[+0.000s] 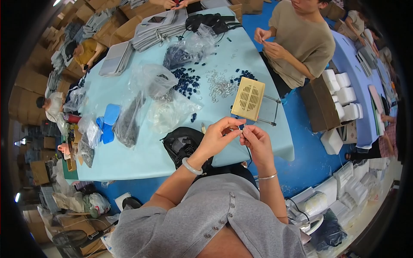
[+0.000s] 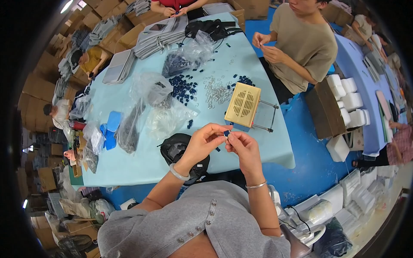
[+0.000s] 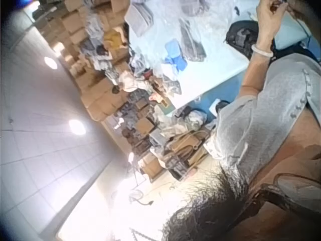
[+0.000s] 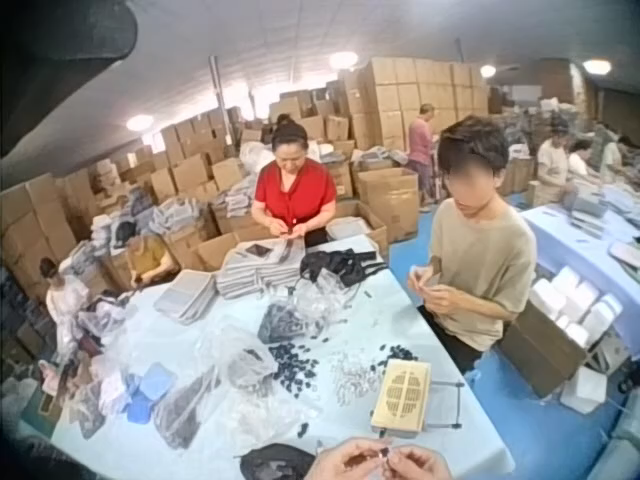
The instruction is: Assembling small blue plastic components with metal pins into a jig at a workbench.
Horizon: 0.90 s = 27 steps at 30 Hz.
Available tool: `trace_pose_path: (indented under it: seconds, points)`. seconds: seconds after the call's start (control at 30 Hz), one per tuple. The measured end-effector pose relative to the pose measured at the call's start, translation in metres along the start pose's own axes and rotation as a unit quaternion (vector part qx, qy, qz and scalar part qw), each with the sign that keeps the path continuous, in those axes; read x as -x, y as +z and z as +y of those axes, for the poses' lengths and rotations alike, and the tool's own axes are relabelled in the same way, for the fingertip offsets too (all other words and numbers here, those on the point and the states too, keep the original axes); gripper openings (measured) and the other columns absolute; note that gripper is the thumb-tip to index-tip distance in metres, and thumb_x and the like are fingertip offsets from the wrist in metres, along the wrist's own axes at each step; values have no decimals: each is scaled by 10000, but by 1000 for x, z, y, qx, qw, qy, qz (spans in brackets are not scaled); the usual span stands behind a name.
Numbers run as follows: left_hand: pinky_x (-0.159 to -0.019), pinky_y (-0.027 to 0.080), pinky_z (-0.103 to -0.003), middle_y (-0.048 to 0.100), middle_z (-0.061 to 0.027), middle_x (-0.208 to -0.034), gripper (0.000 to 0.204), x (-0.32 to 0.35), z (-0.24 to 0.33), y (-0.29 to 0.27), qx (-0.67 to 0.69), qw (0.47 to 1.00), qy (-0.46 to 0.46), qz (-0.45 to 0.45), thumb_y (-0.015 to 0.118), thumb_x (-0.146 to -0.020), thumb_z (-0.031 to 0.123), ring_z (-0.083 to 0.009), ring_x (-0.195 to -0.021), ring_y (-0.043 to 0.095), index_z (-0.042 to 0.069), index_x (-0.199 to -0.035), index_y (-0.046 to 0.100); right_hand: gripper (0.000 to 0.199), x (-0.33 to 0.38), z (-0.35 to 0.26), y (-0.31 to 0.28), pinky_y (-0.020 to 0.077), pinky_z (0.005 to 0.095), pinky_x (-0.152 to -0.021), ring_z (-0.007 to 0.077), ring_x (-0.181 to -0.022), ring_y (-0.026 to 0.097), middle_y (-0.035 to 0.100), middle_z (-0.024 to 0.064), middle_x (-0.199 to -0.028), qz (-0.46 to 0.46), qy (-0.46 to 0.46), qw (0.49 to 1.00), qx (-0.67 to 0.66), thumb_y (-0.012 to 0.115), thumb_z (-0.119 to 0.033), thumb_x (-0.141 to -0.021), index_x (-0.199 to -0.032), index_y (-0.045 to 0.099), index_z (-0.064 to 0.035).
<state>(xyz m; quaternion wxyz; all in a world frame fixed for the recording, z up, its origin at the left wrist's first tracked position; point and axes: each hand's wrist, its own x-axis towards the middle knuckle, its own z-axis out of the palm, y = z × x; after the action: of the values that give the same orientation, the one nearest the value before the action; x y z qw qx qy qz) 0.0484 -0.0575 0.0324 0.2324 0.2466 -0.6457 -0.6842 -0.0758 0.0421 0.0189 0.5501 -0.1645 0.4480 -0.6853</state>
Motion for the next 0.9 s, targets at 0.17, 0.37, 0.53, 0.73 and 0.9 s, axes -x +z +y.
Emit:
trace_pose_path:
  seconds: [0.17,0.37,0.53,0.73,0.9]
  points:
    - [-675,493,-230,624,-87,-1078,146,2,0,3,-69,993,73,57,635,-795,19,-108,-831,598,16,-941,634,132,0,6,2,474,225,-629,86,-676,566,612,28,-785,22,-10,1000,-4,601,-148,-867,-916,591,-26]
    - [-688,513,-278,641,-86,-963,159,4,3,6,-241,944,202,98,648,-756,-4,-205,-827,616,36,-909,665,109,0,5,6,494,244,-648,102,-698,588,618,52,-815,23,-54,998,-3,596,-87,-859,-932,527,-43]
    - [-666,519,-272,645,-80,-904,163,4,8,4,-253,948,174,91,642,-758,-17,-199,-806,625,23,-915,662,131,3,1,8,508,258,-692,131,-758,613,621,65,-840,10,-79,997,11,594,-60,-850,-958,526,-29]
    - [-601,504,-214,645,-60,-874,170,-2,3,-1,-71,990,83,88,619,-780,-33,-113,-742,619,19,-936,663,186,6,-1,10,516,270,-767,154,-830,628,627,70,-885,-20,-93,994,47,571,-3,-847,-1030,539,11]
    - [-608,493,-202,645,-64,-875,183,-1,1,-2,-93,990,70,81,629,-779,-19,-98,-749,612,30,-949,676,98,6,-2,12,491,206,-687,90,-745,595,622,34,-822,60,-90,988,114,633,-17,-816,-898,585,6]
